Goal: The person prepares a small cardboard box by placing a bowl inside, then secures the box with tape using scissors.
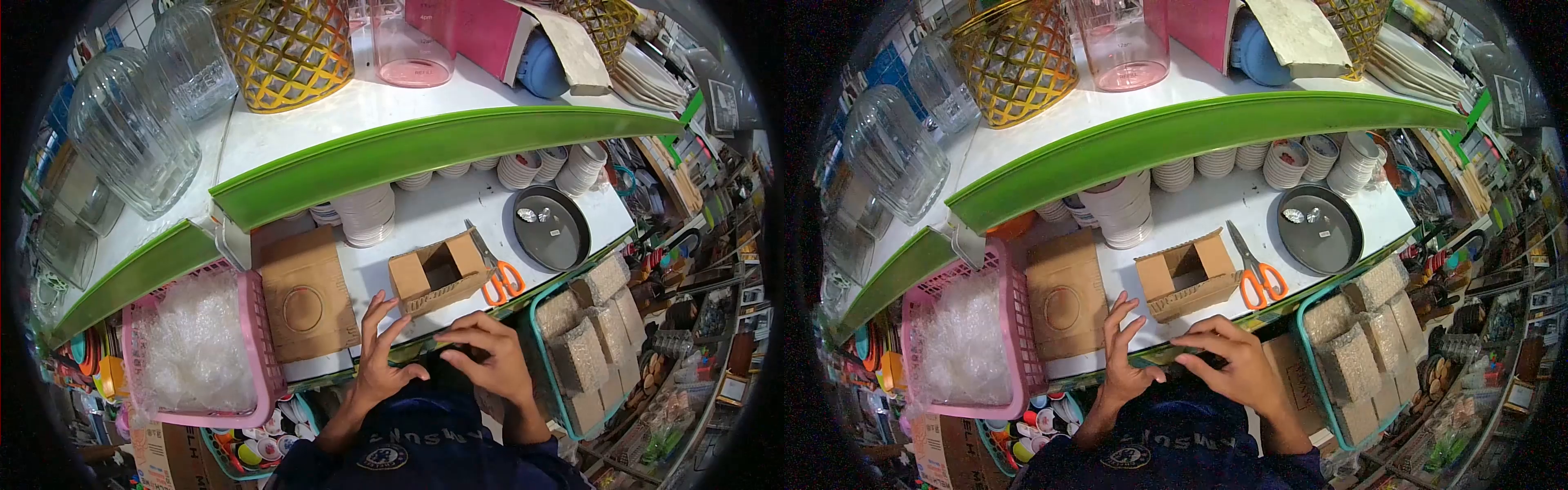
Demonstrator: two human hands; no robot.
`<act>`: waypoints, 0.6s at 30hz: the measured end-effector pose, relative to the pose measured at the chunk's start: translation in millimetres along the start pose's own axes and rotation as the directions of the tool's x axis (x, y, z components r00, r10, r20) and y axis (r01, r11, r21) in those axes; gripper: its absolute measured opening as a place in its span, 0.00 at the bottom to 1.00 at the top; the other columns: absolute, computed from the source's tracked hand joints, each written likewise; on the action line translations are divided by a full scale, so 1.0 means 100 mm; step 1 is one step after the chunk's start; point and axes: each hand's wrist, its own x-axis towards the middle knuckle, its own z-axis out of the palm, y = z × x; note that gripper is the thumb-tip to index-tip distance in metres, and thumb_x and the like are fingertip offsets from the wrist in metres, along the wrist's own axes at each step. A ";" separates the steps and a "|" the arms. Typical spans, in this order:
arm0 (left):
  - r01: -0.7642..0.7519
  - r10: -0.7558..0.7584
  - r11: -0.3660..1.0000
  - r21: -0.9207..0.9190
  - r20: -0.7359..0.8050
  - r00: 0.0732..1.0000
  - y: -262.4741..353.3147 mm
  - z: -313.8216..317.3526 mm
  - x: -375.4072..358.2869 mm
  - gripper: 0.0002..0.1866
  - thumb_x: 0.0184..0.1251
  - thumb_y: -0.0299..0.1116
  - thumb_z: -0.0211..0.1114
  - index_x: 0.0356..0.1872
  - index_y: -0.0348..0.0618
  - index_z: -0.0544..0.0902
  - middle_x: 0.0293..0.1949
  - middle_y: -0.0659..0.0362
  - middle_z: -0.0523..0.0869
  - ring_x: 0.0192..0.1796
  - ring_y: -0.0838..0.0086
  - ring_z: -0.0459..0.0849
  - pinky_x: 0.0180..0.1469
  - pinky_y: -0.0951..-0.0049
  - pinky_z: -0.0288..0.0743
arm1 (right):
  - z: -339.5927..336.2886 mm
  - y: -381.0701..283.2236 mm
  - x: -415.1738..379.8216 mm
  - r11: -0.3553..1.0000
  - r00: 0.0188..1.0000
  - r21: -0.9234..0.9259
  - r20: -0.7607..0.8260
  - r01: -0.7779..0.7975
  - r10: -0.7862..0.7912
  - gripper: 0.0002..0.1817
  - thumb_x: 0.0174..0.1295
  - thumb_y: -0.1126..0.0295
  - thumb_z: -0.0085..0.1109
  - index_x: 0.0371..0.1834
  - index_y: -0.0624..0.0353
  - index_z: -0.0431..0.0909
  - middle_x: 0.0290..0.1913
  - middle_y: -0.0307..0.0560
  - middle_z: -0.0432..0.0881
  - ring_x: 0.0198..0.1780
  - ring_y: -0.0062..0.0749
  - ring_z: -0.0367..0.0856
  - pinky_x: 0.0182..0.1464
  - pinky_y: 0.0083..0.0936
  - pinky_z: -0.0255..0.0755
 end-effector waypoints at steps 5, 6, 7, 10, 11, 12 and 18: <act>-0.015 0.012 0.997 -0.069 -0.038 0.999 -0.01 0.03 0.02 0.49 0.48 0.65 0.70 0.66 0.42 0.67 0.66 0.42 0.66 0.72 0.40 0.60 0.71 0.40 0.55 | 0.03 -0.05 0.03 0.999 0.999 0.025 0.026 0.042 -0.042 0.13 0.53 0.75 0.72 0.43 0.59 0.87 0.41 0.46 0.82 0.41 0.30 0.83 0.42 0.23 0.77; -0.015 0.012 0.997 -0.069 -0.039 0.999 -0.01 0.02 0.02 0.49 0.48 0.65 0.70 0.66 0.42 0.67 0.66 0.42 0.66 0.72 0.40 0.60 0.71 0.40 0.55 | 0.04 -0.05 0.04 0.999 0.998 0.039 0.044 0.031 -0.033 0.13 0.53 0.75 0.72 0.43 0.59 0.87 0.41 0.46 0.82 0.41 0.30 0.83 0.41 0.23 0.78; -0.016 0.014 0.998 -0.062 -0.030 0.999 0.00 0.02 0.03 0.49 0.47 0.65 0.70 0.66 0.42 0.67 0.66 0.42 0.66 0.72 0.40 0.60 0.71 0.40 0.54 | 0.05 -0.04 0.04 0.999 0.998 0.038 0.045 0.031 -0.033 0.13 0.53 0.75 0.72 0.43 0.59 0.87 0.41 0.46 0.82 0.41 0.30 0.83 0.41 0.23 0.78; -0.020 0.019 0.998 -0.059 -0.015 1.000 -0.01 0.02 0.05 0.49 0.47 0.64 0.71 0.66 0.42 0.66 0.66 0.42 0.66 0.72 0.40 0.59 0.72 0.39 0.54 | 0.07 0.00 0.04 0.996 0.997 0.063 0.042 0.060 -0.062 0.11 0.56 0.71 0.71 0.43 0.55 0.87 0.42 0.44 0.82 0.41 0.31 0.83 0.42 0.25 0.77; -0.020 0.019 0.998 -0.060 -0.008 1.000 -0.01 0.02 0.06 0.49 0.47 0.64 0.71 0.66 0.42 0.66 0.66 0.42 0.66 0.73 0.40 0.59 0.72 0.39 0.54 | 0.07 0.01 0.05 0.996 0.997 0.062 0.033 0.066 -0.069 0.10 0.56 0.71 0.71 0.42 0.56 0.87 0.42 0.44 0.82 0.41 0.32 0.83 0.42 0.25 0.77; -0.019 0.018 0.998 -0.062 -0.008 1.000 -0.02 0.02 0.06 0.49 0.47 0.64 0.71 0.66 0.42 0.66 0.66 0.42 0.66 0.73 0.40 0.59 0.72 0.39 0.54 | 0.06 0.01 0.04 0.996 0.997 0.061 0.024 0.073 -0.074 0.09 0.56 0.72 0.70 0.40 0.58 0.86 0.41 0.44 0.82 0.40 0.32 0.83 0.42 0.25 0.78; 0.101 -0.102 0.995 0.013 0.017 0.995 -0.06 0.01 0.13 0.47 0.51 0.51 0.76 0.68 0.41 0.64 0.69 0.42 0.63 0.74 0.41 0.57 0.73 0.44 0.54 | 0.00 0.02 0.06 0.985 0.972 -0.140 -0.197 0.103 -0.129 0.07 0.55 0.73 0.71 0.37 0.60 0.86 0.39 0.45 0.82 0.38 0.32 0.84 0.39 0.25 0.77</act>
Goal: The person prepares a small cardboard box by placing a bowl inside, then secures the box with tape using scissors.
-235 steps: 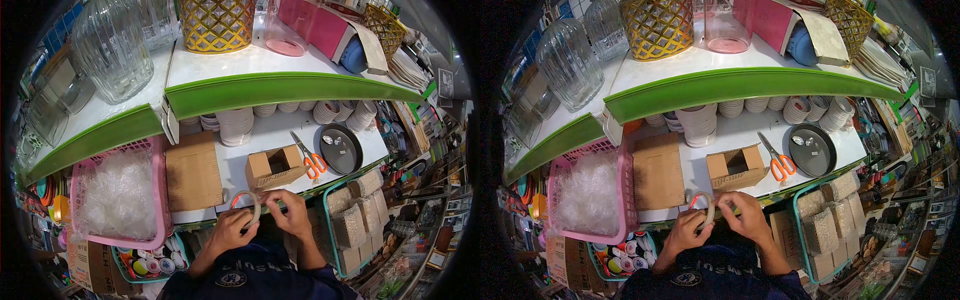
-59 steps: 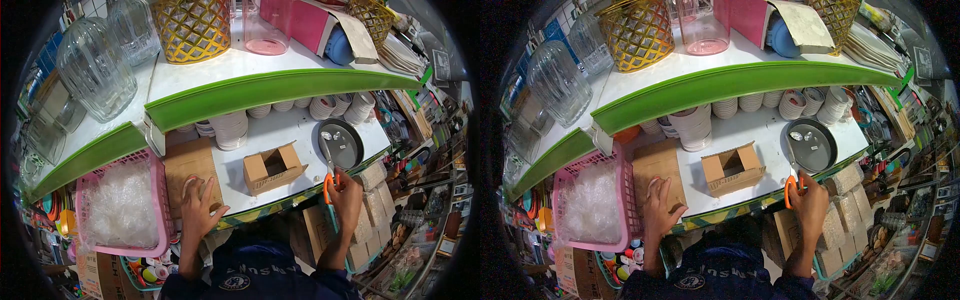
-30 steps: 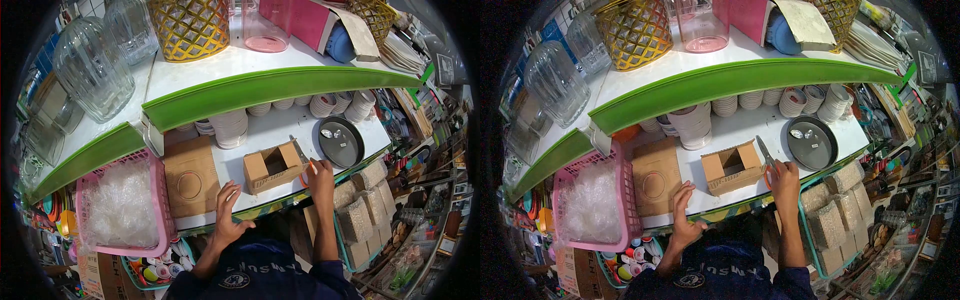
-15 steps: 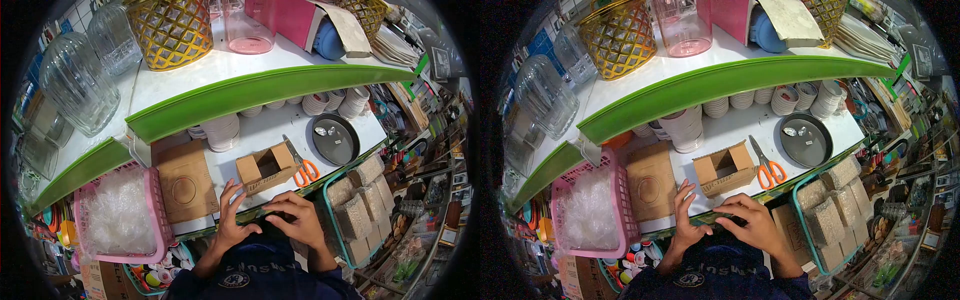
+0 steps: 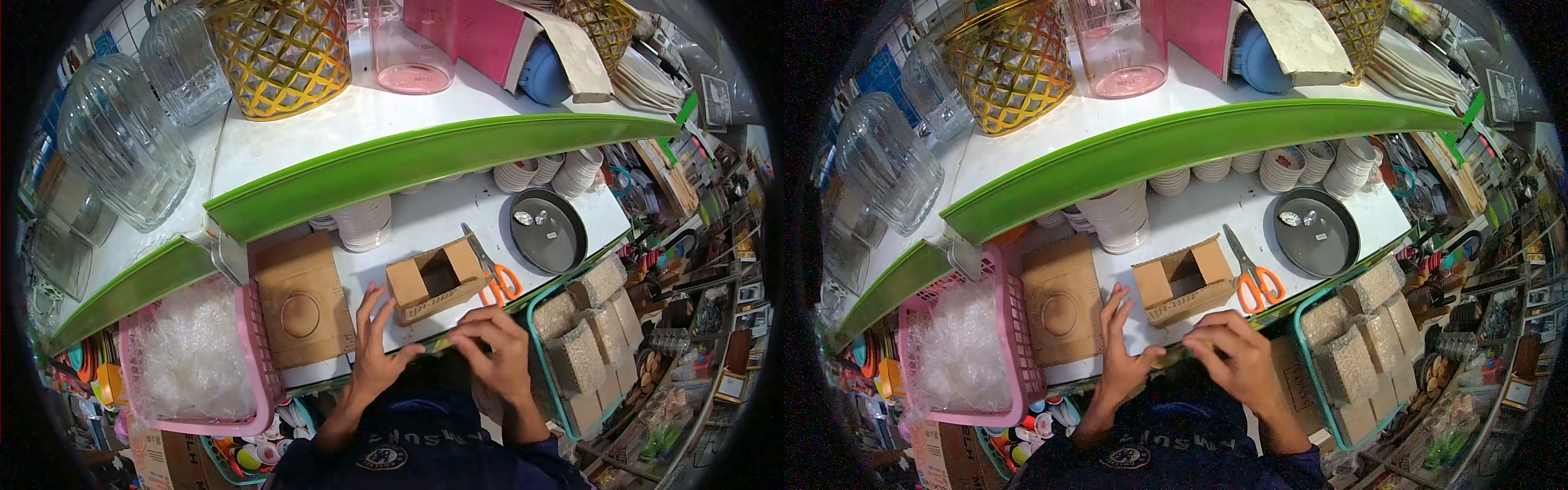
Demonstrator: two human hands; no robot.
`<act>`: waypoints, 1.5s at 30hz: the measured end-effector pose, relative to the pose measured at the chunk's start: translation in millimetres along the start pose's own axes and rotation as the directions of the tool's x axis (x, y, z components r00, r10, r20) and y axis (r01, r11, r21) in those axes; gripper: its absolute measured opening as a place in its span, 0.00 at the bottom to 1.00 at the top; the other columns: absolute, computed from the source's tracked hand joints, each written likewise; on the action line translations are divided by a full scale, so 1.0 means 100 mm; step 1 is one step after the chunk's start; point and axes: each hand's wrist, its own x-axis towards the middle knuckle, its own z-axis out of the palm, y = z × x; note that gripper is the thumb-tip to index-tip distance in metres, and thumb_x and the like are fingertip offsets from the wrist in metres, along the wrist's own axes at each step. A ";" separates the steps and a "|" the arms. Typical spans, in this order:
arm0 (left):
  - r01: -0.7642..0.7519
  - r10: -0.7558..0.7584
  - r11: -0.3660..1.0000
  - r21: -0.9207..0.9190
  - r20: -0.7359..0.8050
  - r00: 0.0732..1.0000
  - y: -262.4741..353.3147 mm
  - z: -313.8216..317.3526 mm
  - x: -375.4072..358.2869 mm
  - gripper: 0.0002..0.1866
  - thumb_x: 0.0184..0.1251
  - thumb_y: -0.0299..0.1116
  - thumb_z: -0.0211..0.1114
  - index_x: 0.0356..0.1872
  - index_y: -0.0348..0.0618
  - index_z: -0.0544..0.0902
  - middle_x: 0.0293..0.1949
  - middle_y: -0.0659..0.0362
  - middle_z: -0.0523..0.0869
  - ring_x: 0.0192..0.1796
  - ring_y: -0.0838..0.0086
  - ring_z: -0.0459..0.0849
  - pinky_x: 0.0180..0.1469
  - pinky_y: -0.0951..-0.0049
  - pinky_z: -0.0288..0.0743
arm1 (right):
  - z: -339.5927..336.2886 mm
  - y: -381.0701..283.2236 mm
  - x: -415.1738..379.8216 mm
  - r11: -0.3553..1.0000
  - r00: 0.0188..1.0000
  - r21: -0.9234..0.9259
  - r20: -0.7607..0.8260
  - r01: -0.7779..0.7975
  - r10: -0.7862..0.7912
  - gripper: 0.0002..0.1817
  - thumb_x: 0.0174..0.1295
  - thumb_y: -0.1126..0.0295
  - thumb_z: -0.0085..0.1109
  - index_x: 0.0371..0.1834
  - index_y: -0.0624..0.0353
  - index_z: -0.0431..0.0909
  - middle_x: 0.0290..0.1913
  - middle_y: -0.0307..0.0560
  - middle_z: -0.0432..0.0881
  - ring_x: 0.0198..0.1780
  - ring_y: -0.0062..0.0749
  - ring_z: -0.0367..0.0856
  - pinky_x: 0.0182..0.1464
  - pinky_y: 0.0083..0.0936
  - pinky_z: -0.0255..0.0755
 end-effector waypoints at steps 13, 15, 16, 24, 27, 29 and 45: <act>0.264 -0.239 0.940 -0.217 0.138 0.961 -0.19 0.00 0.20 0.48 0.59 0.33 0.72 0.74 0.33 0.51 0.71 0.38 0.59 0.72 0.47 0.62 0.71 0.56 0.62 | 0.07 0.84 0.14 0.839 0.934 0.486 -0.116 -0.243 0.338 0.37 0.63 0.78 0.62 0.75 0.59 0.58 0.61 0.56 0.77 0.58 0.31 0.78 0.59 0.28 0.72; 0.235 -0.217 0.963 -0.133 0.137 0.967 -0.19 -0.06 0.16 0.47 0.59 0.33 0.71 0.74 0.32 0.51 0.71 0.38 0.60 0.71 0.47 0.64 0.70 0.57 0.64 | 0.09 0.80 0.10 0.841 0.932 0.468 -0.091 -0.270 0.350 0.38 0.60 0.77 0.64 0.74 0.60 0.59 0.59 0.56 0.80 0.56 0.32 0.80 0.57 0.27 0.75; 0.214 -0.199 0.971 -0.107 0.137 0.970 -0.20 -0.10 0.12 0.46 0.59 0.32 0.71 0.74 0.32 0.52 0.70 0.38 0.61 0.71 0.47 0.65 0.69 0.57 0.64 | 0.09 0.76 0.07 0.840 0.932 0.469 -0.088 -0.272 0.351 0.38 0.60 0.77 0.64 0.74 0.60 0.59 0.59 0.56 0.80 0.56 0.32 0.80 0.57 0.27 0.75; 0.247 -0.228 0.960 -0.136 0.139 0.964 -0.17 -0.21 -0.09 0.44 0.59 0.26 0.65 0.75 0.35 0.50 0.70 0.44 0.61 0.73 0.55 0.61 0.73 0.58 0.59 | 0.22 0.64 -0.08 0.872 0.937 0.419 -0.117 -0.253 0.328 0.38 0.56 0.78 0.70 0.71 0.65 0.64 0.52 0.57 0.83 0.53 0.33 0.83 0.50 0.27 0.80; 0.258 -0.241 0.940 -0.221 0.101 0.965 -0.20 -0.13 -0.11 0.39 0.60 0.25 0.64 0.72 0.35 0.56 0.69 0.45 0.61 0.74 0.56 0.61 0.74 0.58 0.56 | 0.23 0.66 -0.10 0.886 0.934 0.397 -0.155 -0.240 0.323 0.38 0.56 0.78 0.70 0.70 0.65 0.64 0.50 0.57 0.83 0.53 0.33 0.83 0.49 0.27 0.81; 0.196 -0.199 0.930 -0.312 0.022 0.980 -0.22 -0.09 -0.08 0.31 0.62 0.25 0.63 0.66 0.36 0.62 0.69 0.45 0.62 0.73 0.58 0.61 0.74 0.59 0.55 | 0.24 0.68 -0.11 0.893 0.928 0.368 -0.161 -0.260 0.337 0.37 0.56 0.78 0.70 0.70 0.65 0.64 0.48 0.56 0.84 0.51 0.32 0.84 0.48 0.26 0.81; 0.182 -0.198 0.951 -0.251 -0.040 0.979 -0.18 -0.09 -0.03 0.20 0.61 0.27 0.64 0.53 0.35 0.70 0.65 0.42 0.69 0.68 0.59 0.68 0.70 0.61 0.60 | 0.21 0.56 -0.07 0.883 0.907 0.365 -0.186 -0.294 0.379 0.36 0.56 0.77 0.69 0.69 0.65 0.65 0.44 0.51 0.85 0.47 0.28 0.84 0.45 0.24 0.83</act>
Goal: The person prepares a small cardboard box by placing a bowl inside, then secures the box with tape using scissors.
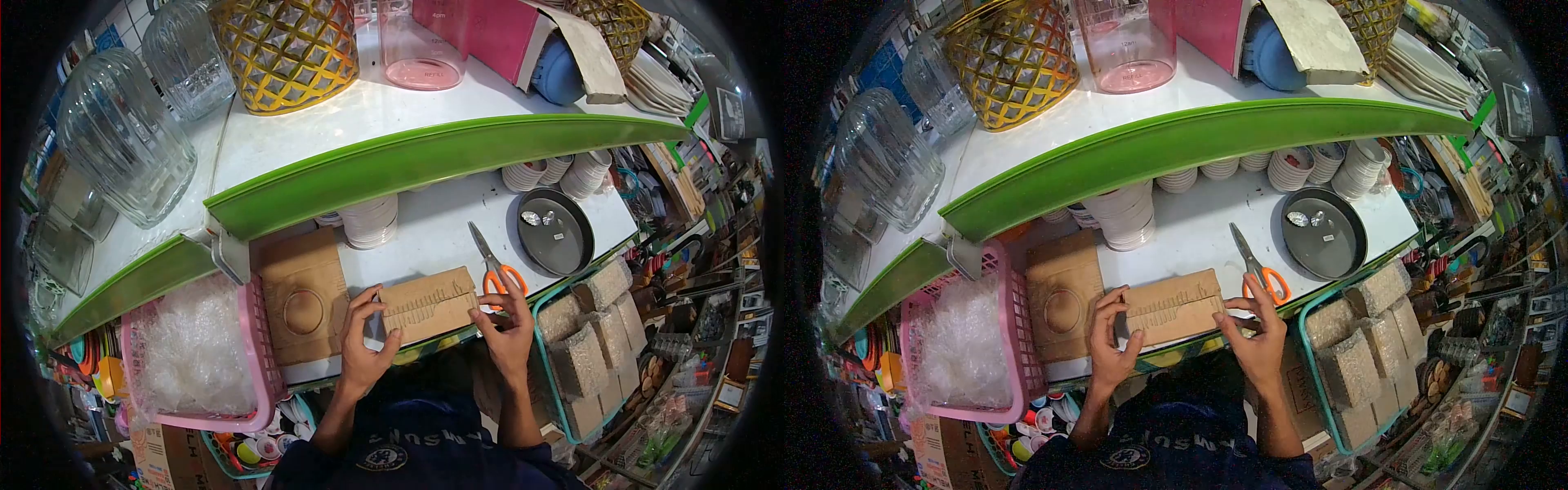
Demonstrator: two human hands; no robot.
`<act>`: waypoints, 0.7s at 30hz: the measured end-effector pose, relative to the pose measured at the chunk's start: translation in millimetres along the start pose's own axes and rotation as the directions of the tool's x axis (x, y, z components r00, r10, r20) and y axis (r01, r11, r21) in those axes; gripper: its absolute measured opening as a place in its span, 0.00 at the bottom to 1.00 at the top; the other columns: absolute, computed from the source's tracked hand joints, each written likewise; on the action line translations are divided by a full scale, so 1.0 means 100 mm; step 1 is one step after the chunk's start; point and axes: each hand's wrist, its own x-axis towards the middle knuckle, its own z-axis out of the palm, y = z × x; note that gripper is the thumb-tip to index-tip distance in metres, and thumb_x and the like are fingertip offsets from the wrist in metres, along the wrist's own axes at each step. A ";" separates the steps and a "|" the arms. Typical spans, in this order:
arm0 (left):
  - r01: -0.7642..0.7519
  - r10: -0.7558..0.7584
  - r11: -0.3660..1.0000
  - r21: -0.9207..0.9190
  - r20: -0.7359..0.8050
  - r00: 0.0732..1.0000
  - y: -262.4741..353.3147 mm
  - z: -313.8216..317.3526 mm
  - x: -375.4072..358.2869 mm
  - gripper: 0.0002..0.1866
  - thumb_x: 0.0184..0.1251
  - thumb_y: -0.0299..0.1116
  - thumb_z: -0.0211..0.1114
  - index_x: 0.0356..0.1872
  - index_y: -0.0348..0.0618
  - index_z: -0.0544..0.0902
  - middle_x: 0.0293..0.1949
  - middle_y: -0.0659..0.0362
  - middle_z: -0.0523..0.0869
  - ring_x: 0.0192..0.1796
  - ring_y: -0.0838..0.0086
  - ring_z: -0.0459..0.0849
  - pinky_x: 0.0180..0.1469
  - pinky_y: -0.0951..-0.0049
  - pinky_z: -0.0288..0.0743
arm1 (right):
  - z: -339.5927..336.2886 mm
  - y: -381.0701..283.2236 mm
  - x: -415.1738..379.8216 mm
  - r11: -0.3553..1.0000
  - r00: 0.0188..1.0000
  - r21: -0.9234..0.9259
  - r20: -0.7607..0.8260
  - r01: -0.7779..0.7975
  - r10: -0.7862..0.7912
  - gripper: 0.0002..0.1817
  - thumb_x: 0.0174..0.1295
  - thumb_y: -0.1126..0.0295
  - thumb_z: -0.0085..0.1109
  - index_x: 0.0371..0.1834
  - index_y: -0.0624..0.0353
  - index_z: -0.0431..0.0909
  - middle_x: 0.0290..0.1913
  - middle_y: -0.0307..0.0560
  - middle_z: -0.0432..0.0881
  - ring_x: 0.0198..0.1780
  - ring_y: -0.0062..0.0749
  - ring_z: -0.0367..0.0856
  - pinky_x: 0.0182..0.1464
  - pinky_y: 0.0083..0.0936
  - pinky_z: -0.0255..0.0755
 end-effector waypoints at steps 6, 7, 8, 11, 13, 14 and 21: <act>0.007 -0.006 1.000 0.025 -0.012 1.000 0.01 0.00 0.00 0.20 0.60 0.28 0.65 0.52 0.36 0.71 0.64 0.42 0.70 0.67 0.57 0.69 0.70 0.60 0.60 | 0.00 -0.02 -0.01 1.000 1.000 0.007 0.000 -0.002 0.002 0.36 0.56 0.77 0.70 0.69 0.64 0.65 0.43 0.50 0.85 0.47 0.27 0.84 0.46 0.25 0.83; 0.005 -0.005 1.000 0.029 -0.009 1.000 0.01 0.00 0.00 0.20 0.60 0.28 0.65 0.52 0.36 0.71 0.65 0.42 0.69 0.67 0.58 0.69 0.70 0.60 0.60 | 0.00 -0.02 -0.01 1.000 1.000 0.004 0.001 -0.004 0.004 0.36 0.56 0.77 0.69 0.69 0.64 0.65 0.43 0.50 0.85 0.47 0.27 0.84 0.46 0.25 0.83; 0.004 -0.003 0.999 0.033 -0.006 1.000 0.01 0.00 0.01 0.20 0.60 0.28 0.65 0.52 0.36 0.71 0.65 0.42 0.69 0.67 0.58 0.69 0.70 0.60 0.60 | 0.00 -0.02 -0.01 1.000 1.000 0.000 0.003 -0.006 0.006 0.36 0.56 0.77 0.69 0.69 0.64 0.66 0.43 0.50 0.85 0.47 0.27 0.84 0.46 0.25 0.83; 0.022 -0.022 0.999 0.027 -0.019 1.000 0.05 0.00 0.01 0.20 0.59 0.28 0.65 0.52 0.36 0.72 0.64 0.41 0.71 0.66 0.56 0.70 0.70 0.59 0.60 | 0.00 0.00 -0.01 1.000 1.000 0.004 0.000 0.000 0.000 0.35 0.56 0.78 0.69 0.69 0.64 0.67 0.43 0.50 0.85 0.47 0.27 0.83 0.46 0.25 0.83; -0.001 0.003 0.996 0.088 -0.017 1.000 0.12 -0.02 0.04 0.19 0.59 0.28 0.66 0.51 0.36 0.73 0.64 0.41 0.72 0.67 0.54 0.70 0.70 0.57 0.60 | 0.00 -0.01 0.00 0.999 1.000 -0.042 0.005 0.021 -0.021 0.35 0.56 0.78 0.69 0.69 0.64 0.67 0.45 0.51 0.85 0.48 0.27 0.83 0.46 0.25 0.83; -0.024 0.026 0.989 0.149 -0.013 1.000 0.14 -0.02 0.05 0.18 0.59 0.28 0.66 0.50 0.36 0.73 0.64 0.41 0.73 0.67 0.52 0.71 0.70 0.56 0.60 | 0.00 -0.02 0.00 0.995 0.999 -0.088 0.010 0.041 -0.041 0.35 0.56 0.78 0.68 0.69 0.63 0.67 0.46 0.52 0.85 0.49 0.28 0.83 0.46 0.26 0.83; -0.110 0.118 0.969 0.223 -0.025 0.993 0.09 -0.03 0.06 0.16 0.57 0.29 0.66 0.46 0.37 0.75 0.64 0.41 0.75 0.71 0.47 0.67 0.72 0.47 0.57 | -0.05 -0.05 0.09 0.875 0.937 -0.339 0.179 0.346 -0.301 0.33 0.57 0.75 0.67 0.68 0.62 0.69 0.52 0.50 0.85 0.51 0.36 0.81 0.54 0.30 0.74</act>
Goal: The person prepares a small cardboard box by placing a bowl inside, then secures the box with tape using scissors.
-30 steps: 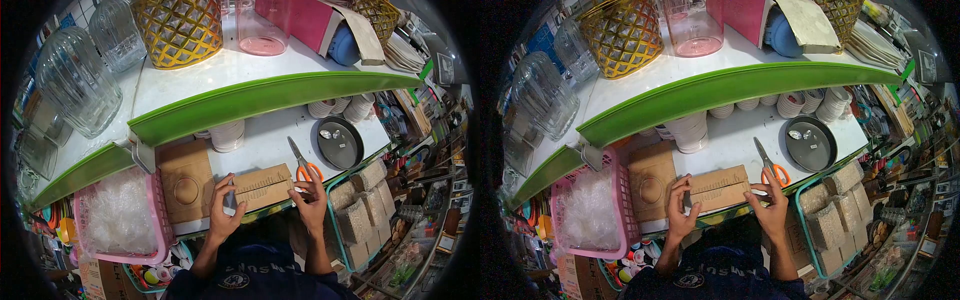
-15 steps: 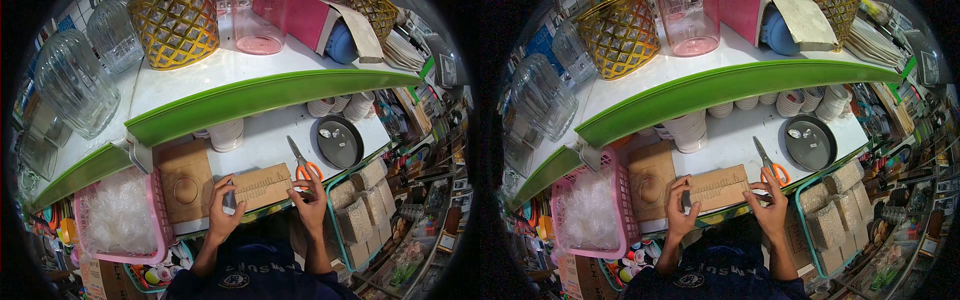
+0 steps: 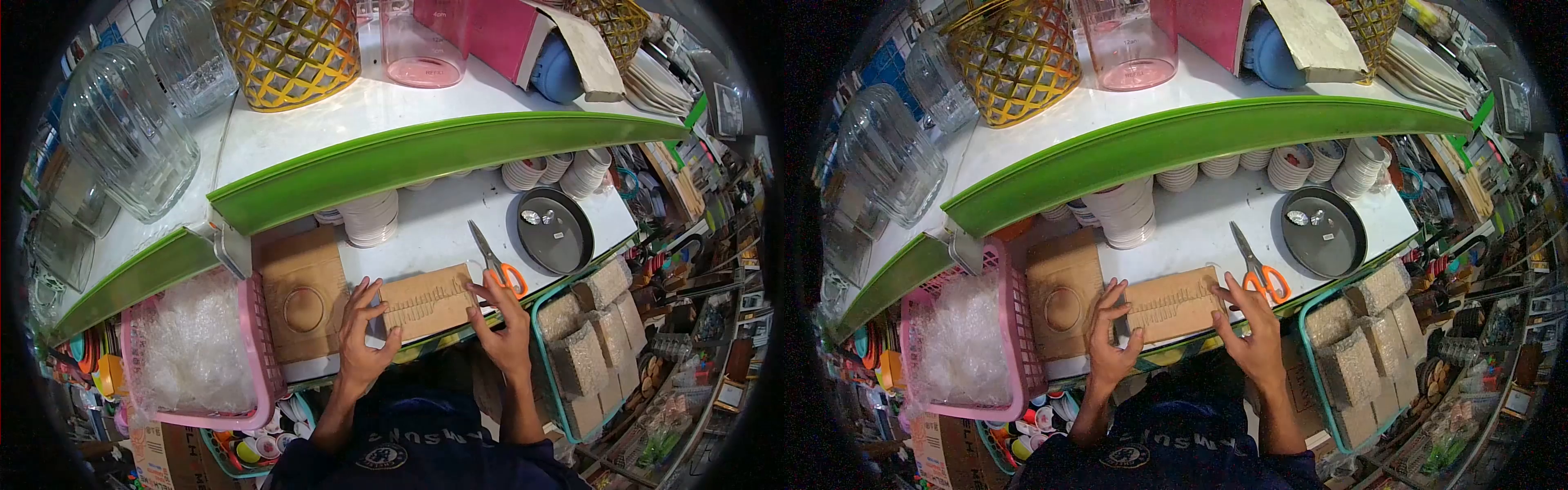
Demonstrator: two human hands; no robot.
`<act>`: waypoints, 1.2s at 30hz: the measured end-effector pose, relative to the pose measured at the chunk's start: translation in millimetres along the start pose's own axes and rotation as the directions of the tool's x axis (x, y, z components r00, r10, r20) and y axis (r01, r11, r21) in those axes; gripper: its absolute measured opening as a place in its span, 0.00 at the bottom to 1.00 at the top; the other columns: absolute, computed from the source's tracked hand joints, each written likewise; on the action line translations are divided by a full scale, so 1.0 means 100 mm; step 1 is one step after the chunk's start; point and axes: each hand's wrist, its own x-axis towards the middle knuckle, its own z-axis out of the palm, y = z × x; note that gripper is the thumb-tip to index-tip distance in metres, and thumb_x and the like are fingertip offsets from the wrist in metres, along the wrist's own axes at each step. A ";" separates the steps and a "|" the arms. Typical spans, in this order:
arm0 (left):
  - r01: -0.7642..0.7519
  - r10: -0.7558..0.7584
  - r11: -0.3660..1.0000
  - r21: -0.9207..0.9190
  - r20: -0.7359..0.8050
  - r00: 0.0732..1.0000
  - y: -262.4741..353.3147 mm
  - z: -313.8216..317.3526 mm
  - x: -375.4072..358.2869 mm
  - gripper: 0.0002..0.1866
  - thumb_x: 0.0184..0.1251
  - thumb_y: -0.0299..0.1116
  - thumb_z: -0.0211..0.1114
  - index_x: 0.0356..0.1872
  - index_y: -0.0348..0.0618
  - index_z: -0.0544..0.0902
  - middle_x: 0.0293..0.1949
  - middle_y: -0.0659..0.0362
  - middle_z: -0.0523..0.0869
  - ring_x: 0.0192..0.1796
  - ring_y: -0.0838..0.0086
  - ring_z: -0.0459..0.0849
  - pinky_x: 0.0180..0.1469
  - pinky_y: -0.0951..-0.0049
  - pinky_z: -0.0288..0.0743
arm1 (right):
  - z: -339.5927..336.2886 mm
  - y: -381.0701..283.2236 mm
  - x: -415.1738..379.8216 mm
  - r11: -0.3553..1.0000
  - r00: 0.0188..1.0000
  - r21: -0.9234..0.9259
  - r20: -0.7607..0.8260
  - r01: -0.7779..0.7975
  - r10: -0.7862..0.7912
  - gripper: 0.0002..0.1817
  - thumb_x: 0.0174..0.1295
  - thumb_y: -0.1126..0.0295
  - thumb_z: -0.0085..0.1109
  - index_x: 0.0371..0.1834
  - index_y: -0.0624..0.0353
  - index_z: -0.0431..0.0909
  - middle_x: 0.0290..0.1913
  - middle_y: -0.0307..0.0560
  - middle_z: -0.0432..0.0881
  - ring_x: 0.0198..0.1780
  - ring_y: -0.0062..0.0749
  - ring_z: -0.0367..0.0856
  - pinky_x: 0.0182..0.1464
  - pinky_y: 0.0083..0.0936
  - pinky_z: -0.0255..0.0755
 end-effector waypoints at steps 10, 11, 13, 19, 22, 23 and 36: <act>-0.097 0.101 0.989 0.110 -0.034 0.994 -0.02 0.00 -0.04 0.12 0.53 0.27 0.70 0.39 0.39 0.82 0.56 0.48 0.83 0.68 0.48 0.71 0.70 0.46 0.61 | -0.04 -0.07 0.05 0.999 0.998 -0.024 0.049 -0.046 0.047 0.32 0.56 0.75 0.67 0.67 0.60 0.71 0.49 0.47 0.87 0.49 0.36 0.81 0.57 0.31 0.71; -0.140 0.146 0.981 0.131 -0.035 0.989 -0.04 0.00 -0.06 0.10 0.55 0.28 0.69 0.38 0.39 0.82 0.53 0.49 0.85 0.68 0.48 0.73 0.70 0.46 0.61 | -0.04 -0.06 0.05 0.999 0.998 -0.030 0.049 -0.040 0.041 0.32 0.56 0.75 0.67 0.67 0.60 0.72 0.49 0.46 0.87 0.49 0.36 0.81 0.57 0.31 0.71; -0.158 0.164 0.975 0.155 -0.028 0.986 -0.01 -0.02 -0.04 0.10 0.55 0.28 0.69 0.38 0.39 0.83 0.52 0.50 0.86 0.67 0.49 0.74 0.70 0.46 0.61 | -0.05 -0.06 0.04 0.999 0.998 -0.031 0.052 -0.044 0.046 0.32 0.56 0.75 0.67 0.67 0.60 0.72 0.49 0.46 0.87 0.49 0.36 0.81 0.57 0.31 0.71; -0.148 0.159 0.971 0.186 -0.043 0.986 0.00 -0.02 -0.03 0.11 0.50 0.30 0.73 0.36 0.41 0.85 0.50 0.55 0.87 0.65 0.54 0.76 0.68 0.48 0.63 | -0.05 -0.08 0.06 0.998 0.997 -0.033 0.058 -0.046 0.048 0.31 0.56 0.74 0.67 0.66 0.59 0.73 0.49 0.46 0.87 0.48 0.37 0.80 0.56 0.31 0.71; -0.117 0.125 0.979 0.165 -0.043 0.991 0.03 -0.02 -0.02 0.09 0.52 0.30 0.71 0.34 0.40 0.84 0.50 0.53 0.87 0.66 0.52 0.75 0.69 0.46 0.62 | -0.06 -0.08 0.06 0.998 0.997 -0.034 0.060 -0.048 0.050 0.31 0.55 0.75 0.67 0.65 0.59 0.73 0.49 0.46 0.87 0.47 0.37 0.80 0.56 0.31 0.71; -0.116 0.122 0.980 0.164 -0.030 0.992 0.03 -0.03 -0.02 0.08 0.53 0.30 0.70 0.33 0.40 0.84 0.50 0.51 0.86 0.66 0.51 0.75 0.69 0.45 0.61 | -0.06 -0.08 0.05 0.998 0.997 -0.033 0.059 -0.052 0.054 0.31 0.55 0.75 0.67 0.65 0.59 0.74 0.49 0.46 0.86 0.47 0.38 0.80 0.55 0.31 0.71; -0.174 0.172 0.961 0.216 0.029 0.985 0.01 -0.06 0.00 0.11 0.53 0.36 0.74 0.33 0.41 0.84 0.53 0.53 0.86 0.67 0.51 0.73 0.70 0.46 0.59 | 0.01 -0.26 0.23 0.981 0.985 -0.091 -0.007 0.173 -0.175 0.14 0.51 0.76 0.70 0.43 0.61 0.84 0.41 0.46 0.86 0.43 0.41 0.82 0.49 0.33 0.74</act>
